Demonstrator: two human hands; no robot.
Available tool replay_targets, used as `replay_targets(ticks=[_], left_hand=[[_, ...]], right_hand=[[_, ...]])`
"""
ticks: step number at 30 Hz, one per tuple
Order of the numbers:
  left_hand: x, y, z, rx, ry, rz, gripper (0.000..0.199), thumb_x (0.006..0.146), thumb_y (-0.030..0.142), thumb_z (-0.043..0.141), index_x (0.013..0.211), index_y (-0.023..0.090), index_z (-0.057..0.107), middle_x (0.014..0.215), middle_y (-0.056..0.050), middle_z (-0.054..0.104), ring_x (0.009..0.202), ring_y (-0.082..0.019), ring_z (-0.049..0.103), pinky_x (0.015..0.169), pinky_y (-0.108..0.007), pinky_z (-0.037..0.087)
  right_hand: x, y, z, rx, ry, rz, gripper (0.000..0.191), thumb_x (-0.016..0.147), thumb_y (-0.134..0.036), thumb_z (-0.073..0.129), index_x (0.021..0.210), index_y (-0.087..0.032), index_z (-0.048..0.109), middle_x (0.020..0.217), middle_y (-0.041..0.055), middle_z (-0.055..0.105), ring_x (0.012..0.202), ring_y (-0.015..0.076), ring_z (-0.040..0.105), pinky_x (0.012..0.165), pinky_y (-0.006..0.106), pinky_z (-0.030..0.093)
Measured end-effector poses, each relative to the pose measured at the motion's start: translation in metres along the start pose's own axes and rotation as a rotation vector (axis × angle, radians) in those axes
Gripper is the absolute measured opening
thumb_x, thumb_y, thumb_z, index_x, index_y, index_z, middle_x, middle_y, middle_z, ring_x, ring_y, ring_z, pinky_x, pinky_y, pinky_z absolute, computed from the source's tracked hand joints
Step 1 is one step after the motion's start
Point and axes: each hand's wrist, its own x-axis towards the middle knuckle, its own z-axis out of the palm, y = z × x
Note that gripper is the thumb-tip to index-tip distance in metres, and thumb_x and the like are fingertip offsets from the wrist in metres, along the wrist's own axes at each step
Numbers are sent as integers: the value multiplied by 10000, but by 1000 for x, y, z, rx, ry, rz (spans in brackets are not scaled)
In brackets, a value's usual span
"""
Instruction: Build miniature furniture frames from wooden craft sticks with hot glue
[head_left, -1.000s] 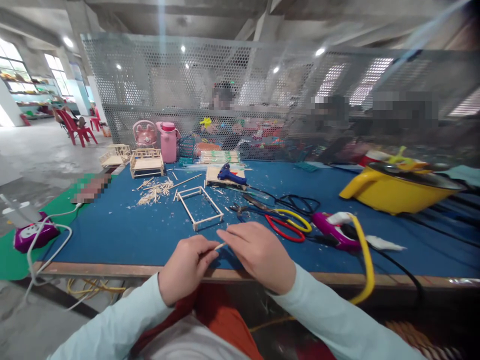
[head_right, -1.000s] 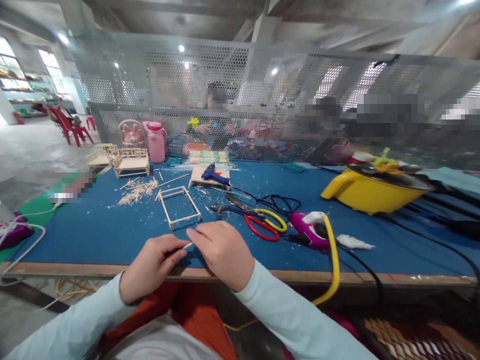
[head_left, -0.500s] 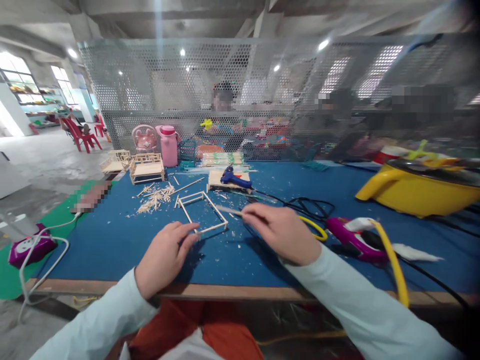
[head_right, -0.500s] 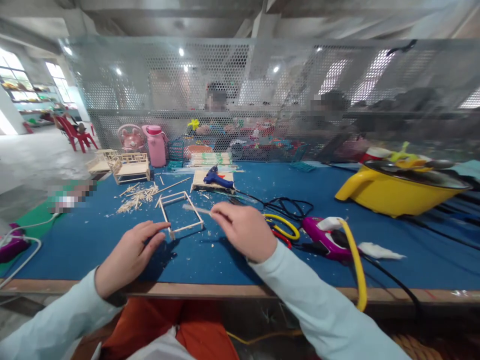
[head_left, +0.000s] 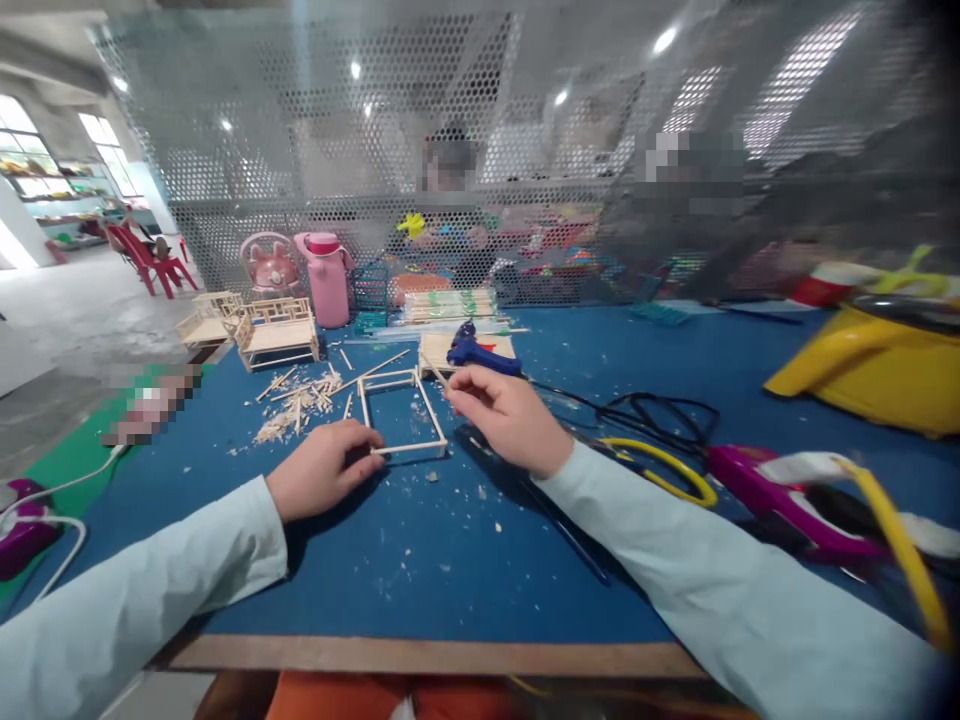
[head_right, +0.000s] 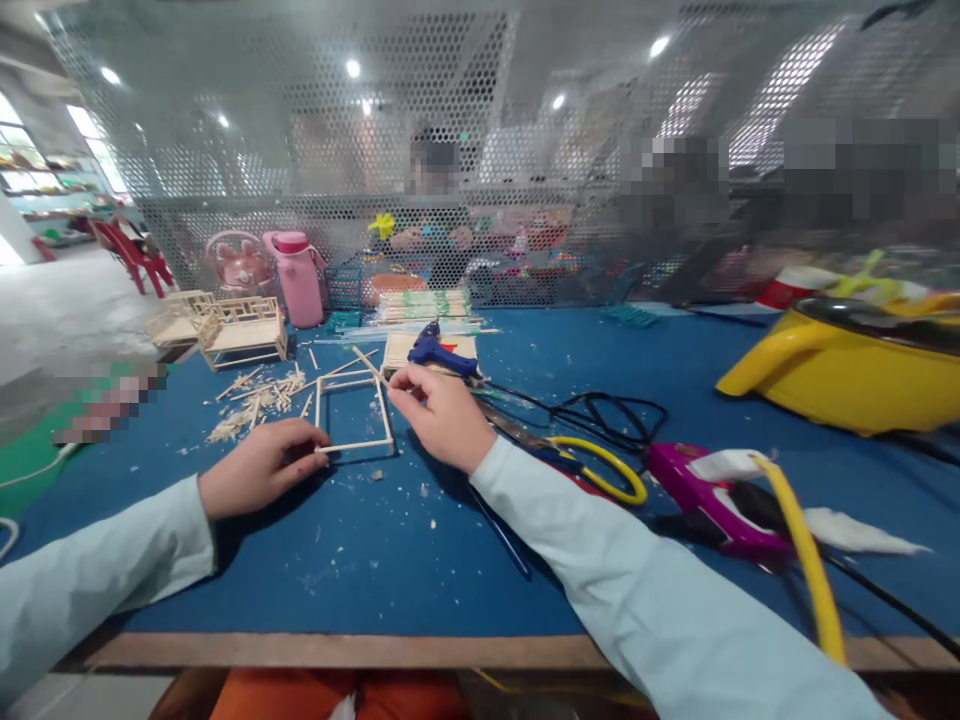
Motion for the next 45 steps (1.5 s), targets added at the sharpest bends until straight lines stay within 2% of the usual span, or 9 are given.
replay_targets(ticks=[2,5,8,11,20,24,29,39,45], left_hand=[[-5,-4,3,-72,10,-32,204,836,281,446,908,176,605,800,-37,610,690,-134,539,657,-255,429],[-15,-3,8,-138,29,-89,298,824,307,483,1093,190,538,846,-38,603,735,-141,547,702,-276,449],[-21,1,12,-137,28,-120,493,812,328,513,1269,197,385,904,-50,593,785,-155,552,746,-300,461],[-22,3,14,-126,-5,-146,517,822,323,500,1302,216,340,991,-74,586,863,-173,557,785,-315,463],[-25,13,14,-156,-16,-204,502,822,358,505,1284,242,346,1070,-81,584,943,-197,557,821,-339,475],[-26,12,15,-175,-8,-190,415,839,309,488,1241,263,393,1040,-64,589,927,-178,561,808,-306,480],[-25,10,12,-246,-57,-136,135,868,225,441,936,243,556,881,-22,597,815,-124,559,720,-218,469],[-17,2,12,-223,-29,-84,179,857,258,450,940,203,599,864,-45,627,794,-143,573,732,-251,449],[-12,-7,9,-220,-43,-123,671,722,246,625,1312,166,315,826,-22,609,727,-152,564,696,-272,446]], right_hand=[[-12,1,1,-13,63,-4,126,805,-255,477,782,-166,563,705,13,600,610,114,526,583,231,420],[-31,2,0,-6,65,3,110,818,-238,475,803,-182,568,717,19,613,629,123,554,579,224,434],[-48,1,-2,-25,-16,-19,108,829,-206,461,787,-207,561,712,10,615,634,123,572,597,225,455],[-59,0,-7,-62,-93,-64,112,829,-168,456,807,-235,543,746,5,628,676,125,597,609,219,474],[-59,6,-20,-297,-19,-276,165,804,-156,466,920,-257,525,750,2,672,645,141,643,588,227,505],[-53,8,-18,-308,-11,-261,163,815,-143,454,915,-239,540,755,-3,676,657,126,645,615,210,505],[-49,12,-21,-359,43,-281,168,824,-143,463,922,-225,572,843,30,679,748,146,641,683,240,498],[-48,14,-9,-316,3,-205,153,850,-163,441,863,-193,589,788,33,682,701,135,631,642,233,469],[-28,3,-4,-285,-74,-171,168,840,-219,472,809,-175,631,750,39,654,681,138,597,651,250,450]])
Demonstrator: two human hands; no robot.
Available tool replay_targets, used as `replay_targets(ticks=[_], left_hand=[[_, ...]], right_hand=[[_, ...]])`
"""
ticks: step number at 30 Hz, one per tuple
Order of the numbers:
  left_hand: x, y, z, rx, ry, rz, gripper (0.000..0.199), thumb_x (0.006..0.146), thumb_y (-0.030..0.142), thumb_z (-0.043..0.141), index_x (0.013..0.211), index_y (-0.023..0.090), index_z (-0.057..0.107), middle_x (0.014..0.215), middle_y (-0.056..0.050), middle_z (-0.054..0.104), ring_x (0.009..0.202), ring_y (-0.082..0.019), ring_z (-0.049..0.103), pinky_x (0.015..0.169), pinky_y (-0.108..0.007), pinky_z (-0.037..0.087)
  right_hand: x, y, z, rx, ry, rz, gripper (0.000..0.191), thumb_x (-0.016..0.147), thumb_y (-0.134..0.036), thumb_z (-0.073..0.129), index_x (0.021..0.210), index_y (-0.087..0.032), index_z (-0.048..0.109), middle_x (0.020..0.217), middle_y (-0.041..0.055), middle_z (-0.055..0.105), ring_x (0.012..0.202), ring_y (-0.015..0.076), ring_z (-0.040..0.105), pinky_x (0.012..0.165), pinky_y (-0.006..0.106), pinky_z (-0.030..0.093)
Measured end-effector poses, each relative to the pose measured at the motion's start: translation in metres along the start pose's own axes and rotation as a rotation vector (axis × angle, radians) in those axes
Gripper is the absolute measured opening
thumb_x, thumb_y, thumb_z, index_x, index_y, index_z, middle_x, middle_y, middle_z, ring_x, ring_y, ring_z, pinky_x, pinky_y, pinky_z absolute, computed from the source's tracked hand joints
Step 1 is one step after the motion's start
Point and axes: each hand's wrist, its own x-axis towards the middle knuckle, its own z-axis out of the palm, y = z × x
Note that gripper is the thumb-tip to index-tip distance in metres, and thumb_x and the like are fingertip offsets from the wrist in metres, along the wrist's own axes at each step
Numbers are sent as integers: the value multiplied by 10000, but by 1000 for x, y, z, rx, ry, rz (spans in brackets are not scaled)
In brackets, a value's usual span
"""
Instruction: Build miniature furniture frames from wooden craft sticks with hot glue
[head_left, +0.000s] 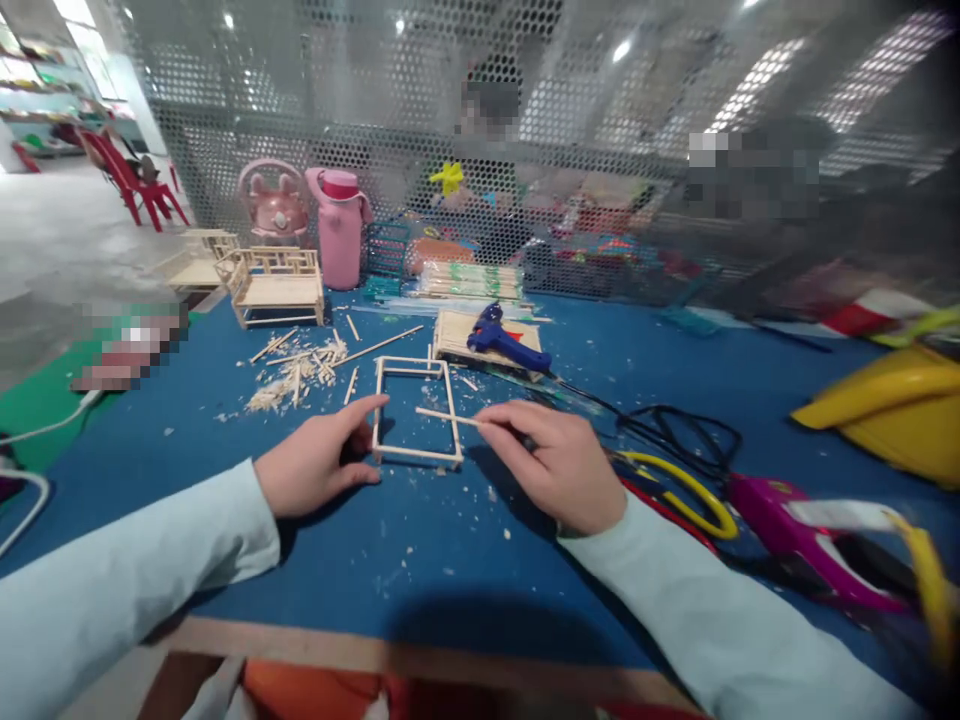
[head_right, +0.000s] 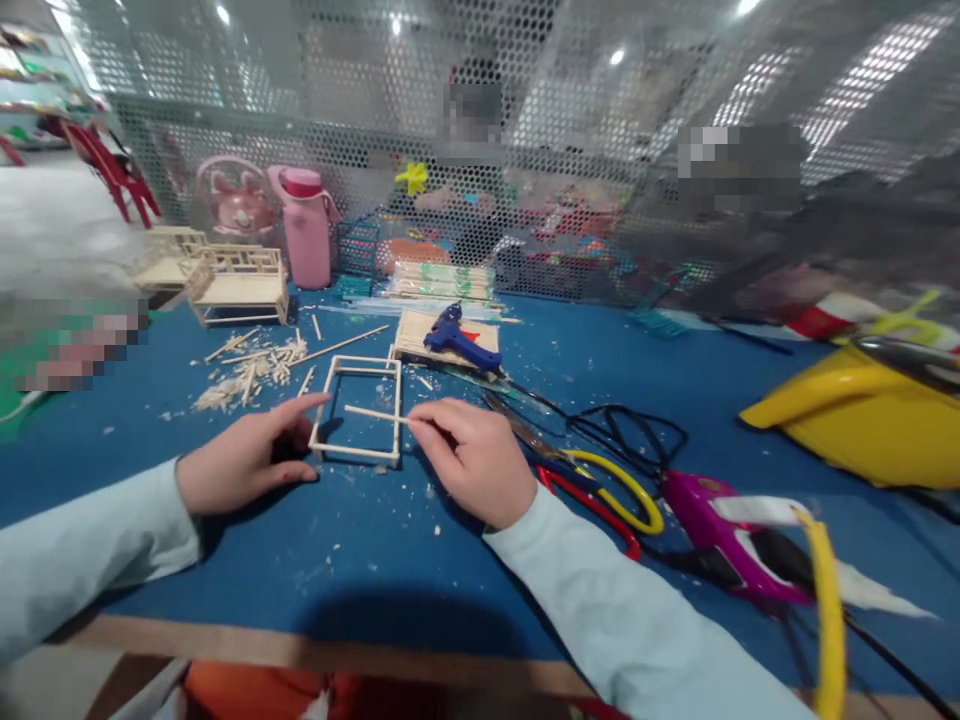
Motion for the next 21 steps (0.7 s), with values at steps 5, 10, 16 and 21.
replay_targets(ticks=[5,10,16,21], left_hand=[[3,-3,-2,-20,11,25,667,702,238,646,1294,171,346,789,0,590,693,-133,544,673,-255,434],[6,1,-2,-32,15,52,334,736,243,617,1055,160,564,746,3,609,657,-115,540,647,-226,417],[7,7,-5,84,21,100,162,787,278,560,883,165,625,717,-3,606,628,-110,519,605,-215,387],[7,10,-4,155,-1,110,154,805,266,532,881,165,620,756,-19,620,672,-123,529,636,-226,386]], right_hand=[[25,-19,8,-201,-227,73,183,777,-225,531,692,-173,684,853,94,614,834,216,557,758,351,437],[30,-18,15,-152,-352,145,168,759,-212,546,727,-196,710,1264,111,479,1194,283,388,973,443,314],[30,-12,19,-22,-386,195,146,740,-195,568,741,-204,714,1294,85,478,1247,254,359,1012,430,284],[27,-15,22,-18,-361,207,149,737,-204,567,727,-196,715,1334,89,445,1265,278,329,1022,465,263]])
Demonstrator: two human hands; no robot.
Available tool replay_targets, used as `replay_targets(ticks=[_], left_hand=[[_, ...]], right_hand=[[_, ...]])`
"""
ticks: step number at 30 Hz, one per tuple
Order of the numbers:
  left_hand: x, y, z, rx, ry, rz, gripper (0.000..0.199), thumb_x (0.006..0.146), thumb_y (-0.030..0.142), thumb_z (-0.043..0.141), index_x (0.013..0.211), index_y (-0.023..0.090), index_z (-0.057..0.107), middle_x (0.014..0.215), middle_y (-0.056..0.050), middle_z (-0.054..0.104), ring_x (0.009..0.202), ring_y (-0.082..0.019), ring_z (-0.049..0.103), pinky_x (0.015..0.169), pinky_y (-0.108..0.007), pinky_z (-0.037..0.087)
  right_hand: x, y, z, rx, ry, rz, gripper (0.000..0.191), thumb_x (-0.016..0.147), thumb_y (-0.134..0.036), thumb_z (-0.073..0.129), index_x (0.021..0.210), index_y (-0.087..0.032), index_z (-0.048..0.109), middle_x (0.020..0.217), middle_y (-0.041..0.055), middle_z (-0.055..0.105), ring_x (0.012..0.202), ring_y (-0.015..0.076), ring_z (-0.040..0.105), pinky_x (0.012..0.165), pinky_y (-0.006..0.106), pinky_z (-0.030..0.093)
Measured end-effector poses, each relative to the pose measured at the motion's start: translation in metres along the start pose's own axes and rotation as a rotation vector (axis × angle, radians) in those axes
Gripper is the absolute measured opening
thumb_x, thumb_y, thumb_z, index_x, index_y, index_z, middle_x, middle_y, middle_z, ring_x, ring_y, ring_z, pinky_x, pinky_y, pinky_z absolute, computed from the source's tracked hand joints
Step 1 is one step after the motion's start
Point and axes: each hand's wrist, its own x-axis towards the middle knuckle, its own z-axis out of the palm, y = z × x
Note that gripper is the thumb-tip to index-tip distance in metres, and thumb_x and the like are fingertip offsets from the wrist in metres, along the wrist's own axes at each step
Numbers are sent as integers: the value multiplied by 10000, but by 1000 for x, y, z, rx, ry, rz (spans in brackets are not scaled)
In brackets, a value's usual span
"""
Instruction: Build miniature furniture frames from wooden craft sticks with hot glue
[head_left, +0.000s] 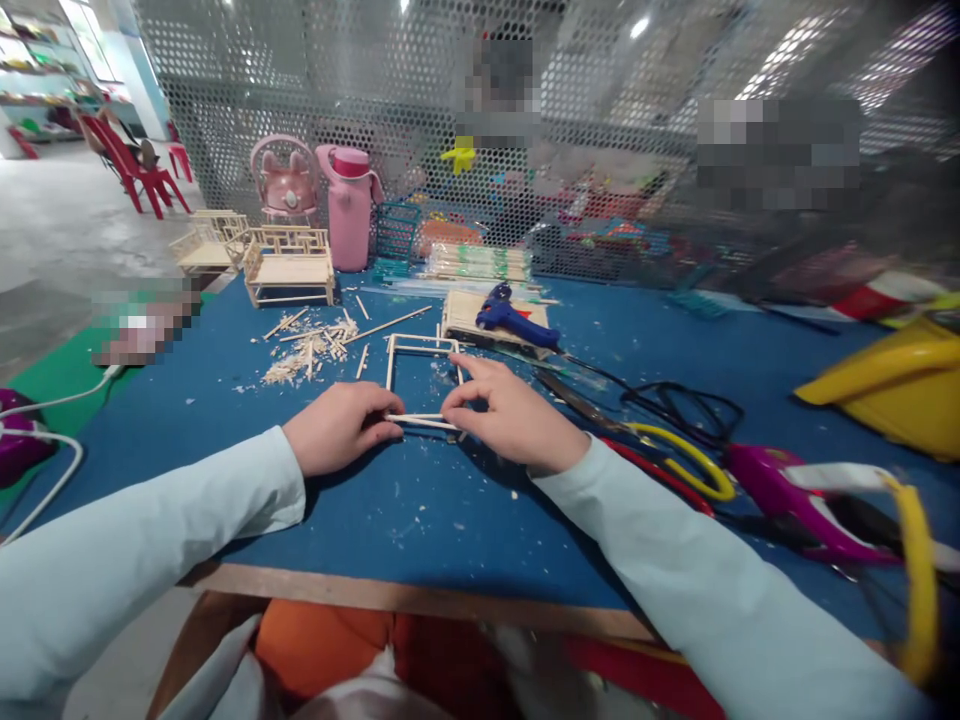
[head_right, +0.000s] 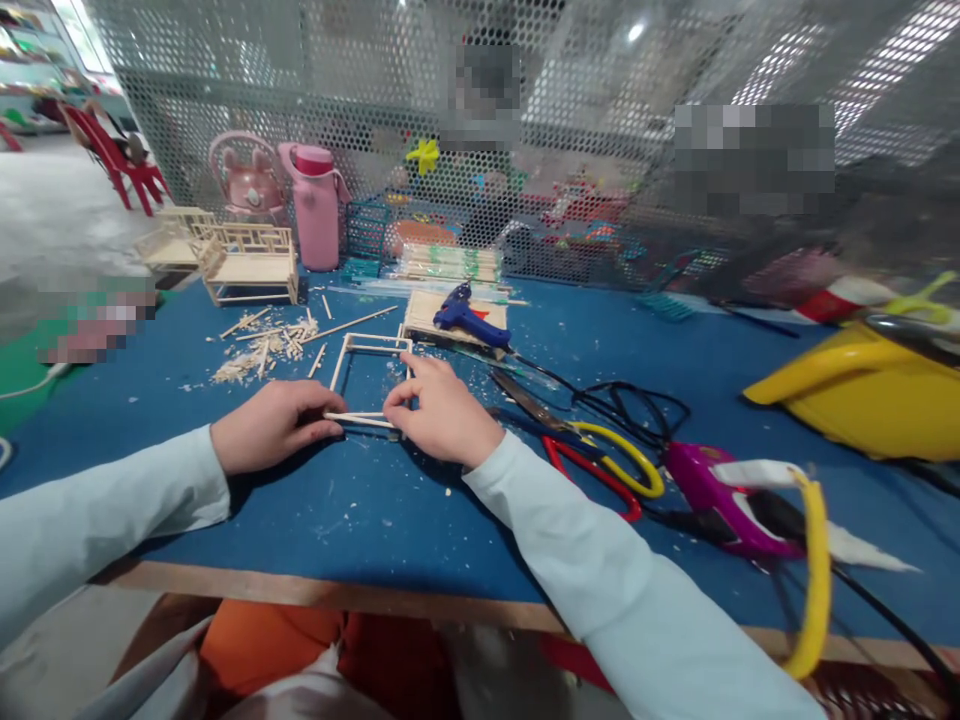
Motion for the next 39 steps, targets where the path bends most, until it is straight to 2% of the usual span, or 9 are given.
replay_targets(ticks=[5,8,12,19,22,25,29,34,39], left_hand=[[0,2,2,9,13,-18,141,808,241,508,850,164,618,751,-21,622,665,-128,526,627,-230,383],[-1,4,2,20,29,-18,141,802,228,501,844,163,619,745,-22,622,663,-131,525,623,-232,379],[-2,5,2,30,23,-15,156,808,226,483,855,165,619,761,-28,623,684,-137,528,639,-237,381],[-2,4,2,39,7,-11,167,828,244,468,835,160,611,742,-27,601,684,-135,524,643,-234,385],[-2,4,3,14,12,-10,168,828,256,473,826,162,612,757,-26,610,695,-134,530,653,-233,389],[-2,4,4,-13,55,-45,168,817,267,485,804,161,615,739,-21,618,670,-130,528,631,-230,385],[-4,6,5,-77,133,-107,177,801,287,495,800,158,617,697,-10,618,612,-116,515,585,-221,378],[-3,11,4,-247,213,-166,207,778,326,517,822,152,620,682,-8,613,601,-115,512,577,-225,392],[12,26,5,-601,323,-310,241,754,371,550,789,136,587,626,15,541,566,-97,458,534,-216,362]], right_hand=[[-7,10,-5,44,45,-117,271,829,-215,417,892,-196,680,1313,103,463,1278,245,322,1012,484,279],[-15,16,-11,25,158,-203,236,752,-213,516,958,-187,627,1363,111,393,1287,252,298,1019,495,263],[-22,17,-10,-90,186,-306,244,632,-231,644,869,-173,633,1382,128,357,1291,315,260,1015,523,240],[-20,12,1,-143,166,-346,50,679,-194,606,724,-178,623,1304,107,447,1255,321,310,983,516,277],[-23,12,-2,-75,154,-295,319,604,-125,606,910,-186,538,1227,127,477,1183,294,390,955,484,328],[-26,15,-3,13,90,-109,514,540,-82,581,1016,-172,408,1029,117,522,935,231,525,807,394,443],[-26,14,3,270,-25,21,561,538,-30,516,1038,-190,317,831,23,519,678,126,518,606,267,453],[-19,6,9,871,-16,48,428,592,-70,552,950,-205,360,840,16,557,756,124,579,606,243,459],[-13,3,8,1333,90,97,388,580,-168,686,899,-191,466,743,-27,593,646,83,594,585,215,469]])
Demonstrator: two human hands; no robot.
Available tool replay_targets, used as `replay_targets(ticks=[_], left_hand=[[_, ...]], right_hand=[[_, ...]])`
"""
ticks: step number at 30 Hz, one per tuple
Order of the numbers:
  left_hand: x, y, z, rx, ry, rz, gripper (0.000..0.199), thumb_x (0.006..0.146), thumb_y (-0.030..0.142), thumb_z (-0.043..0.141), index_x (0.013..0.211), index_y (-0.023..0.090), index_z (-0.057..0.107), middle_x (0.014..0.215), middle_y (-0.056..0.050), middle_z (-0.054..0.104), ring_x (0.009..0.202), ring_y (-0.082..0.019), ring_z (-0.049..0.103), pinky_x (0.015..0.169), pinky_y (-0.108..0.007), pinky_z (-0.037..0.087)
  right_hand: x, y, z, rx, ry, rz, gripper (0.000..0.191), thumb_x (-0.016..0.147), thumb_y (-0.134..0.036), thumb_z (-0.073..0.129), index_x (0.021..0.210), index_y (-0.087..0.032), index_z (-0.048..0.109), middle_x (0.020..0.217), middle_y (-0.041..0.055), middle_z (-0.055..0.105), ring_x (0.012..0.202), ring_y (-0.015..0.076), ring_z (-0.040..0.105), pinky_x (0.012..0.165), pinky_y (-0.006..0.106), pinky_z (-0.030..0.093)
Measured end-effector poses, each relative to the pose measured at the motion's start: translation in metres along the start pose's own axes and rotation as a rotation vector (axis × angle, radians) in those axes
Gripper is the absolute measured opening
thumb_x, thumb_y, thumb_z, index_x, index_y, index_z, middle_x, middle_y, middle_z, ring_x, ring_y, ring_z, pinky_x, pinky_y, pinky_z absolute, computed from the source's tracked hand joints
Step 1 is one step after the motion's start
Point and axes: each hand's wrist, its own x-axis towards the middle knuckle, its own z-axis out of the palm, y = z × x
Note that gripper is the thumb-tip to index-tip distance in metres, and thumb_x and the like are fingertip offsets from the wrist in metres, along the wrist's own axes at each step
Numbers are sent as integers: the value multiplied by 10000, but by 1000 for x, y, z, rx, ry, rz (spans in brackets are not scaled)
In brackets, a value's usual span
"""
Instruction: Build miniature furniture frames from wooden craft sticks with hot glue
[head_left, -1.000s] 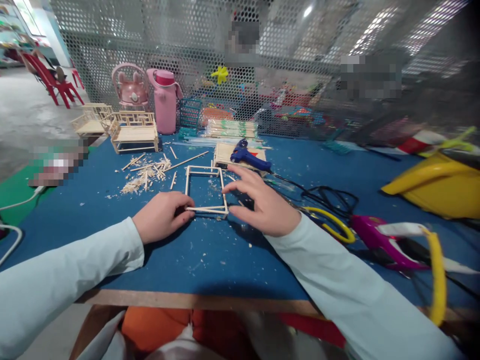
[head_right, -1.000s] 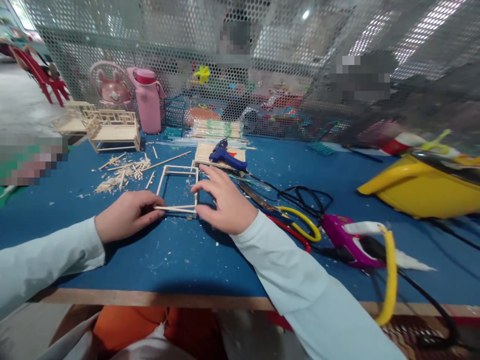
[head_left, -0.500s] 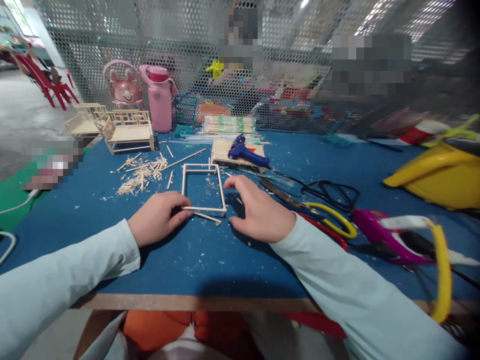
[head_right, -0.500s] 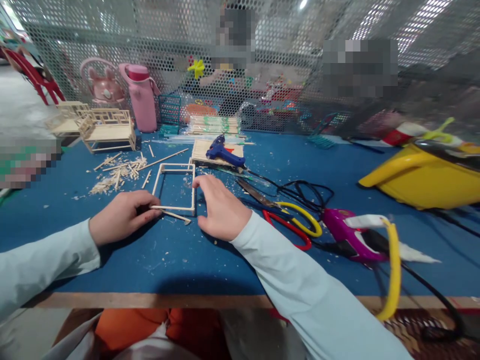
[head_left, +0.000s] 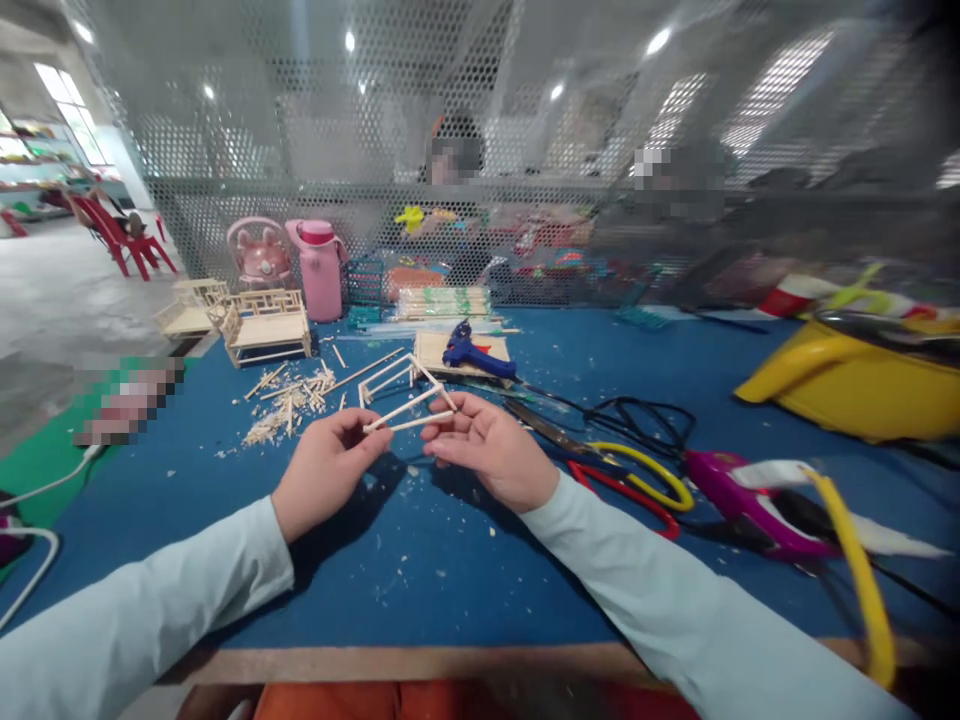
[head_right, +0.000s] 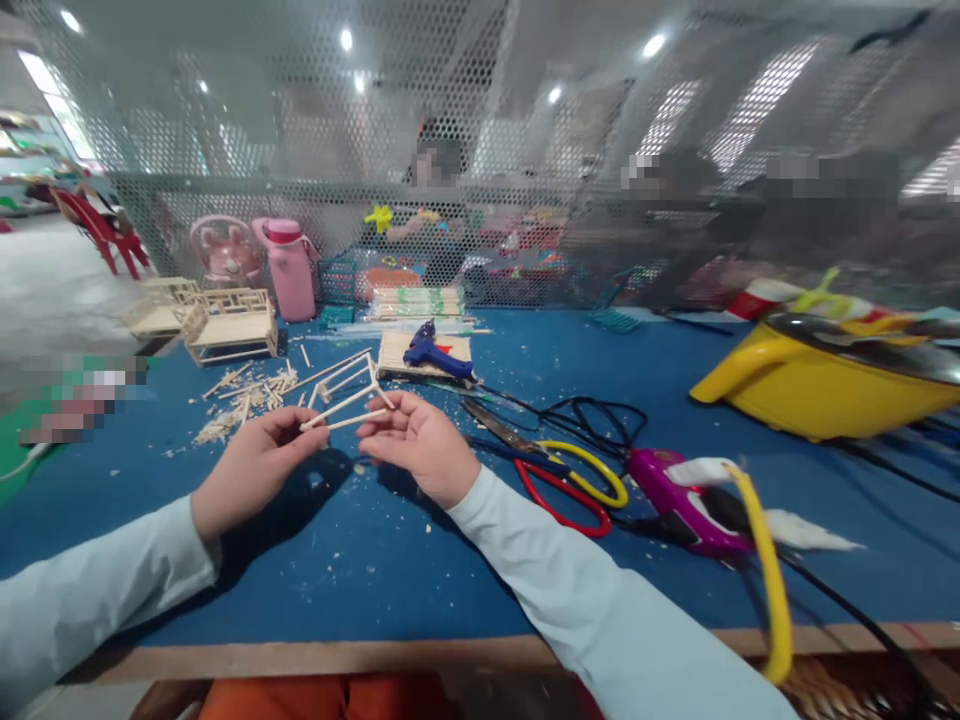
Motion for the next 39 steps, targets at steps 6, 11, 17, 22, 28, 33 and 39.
replay_targets(ticks=[6,11,17,22,28,33,39], left_hand=[[-2,6,27,-338,-22,-79,301,687,418,626,770,134,573,651,14,538,583,-89,465,580,-227,384],[-9,-3,36,-422,-89,-133,361,622,453,688,739,126,589,605,13,532,563,-88,453,575,-235,375],[-8,-3,32,-477,-50,-175,418,594,468,707,808,118,623,666,-6,575,588,-90,468,596,-235,381],[-10,-6,33,-450,-89,-147,399,656,483,655,792,112,600,639,1,550,582,-88,462,587,-226,380],[-16,-7,25,78,-142,78,352,873,412,363,840,156,601,686,-18,587,615,-130,509,601,-246,395],[-16,-11,16,424,-167,308,227,837,215,404,850,175,626,776,-43,603,722,-154,536,688,-267,403],[-15,-7,9,345,-188,243,299,617,64,478,881,159,579,774,-14,587,677,-131,521,647,-247,426]], right_hand=[[1,0,2,85,108,-78,263,592,-314,728,760,-162,595,607,-33,588,529,76,547,507,209,431],[0,-2,4,-71,61,-160,212,617,-322,707,694,-148,612,696,-5,618,585,80,540,597,237,451],[-3,-2,11,-213,-30,-201,208,636,-282,691,778,-152,612,747,19,650,706,132,597,703,293,477],[-7,-4,16,-564,102,-325,102,739,-221,582,729,-139,641,695,24,654,660,130,578,665,265,458],[-6,-4,13,-762,123,-466,86,759,-186,561,744,-148,637,723,14,662,676,117,583,662,229,442],[-6,-1,11,-808,33,-443,85,756,-177,564,759,-158,647,740,13,673,685,116,591,664,225,431],[-5,6,16,-608,23,-311,62,751,-185,556,736,-149,605,677,5,618,620,109,553,608,227,435]])
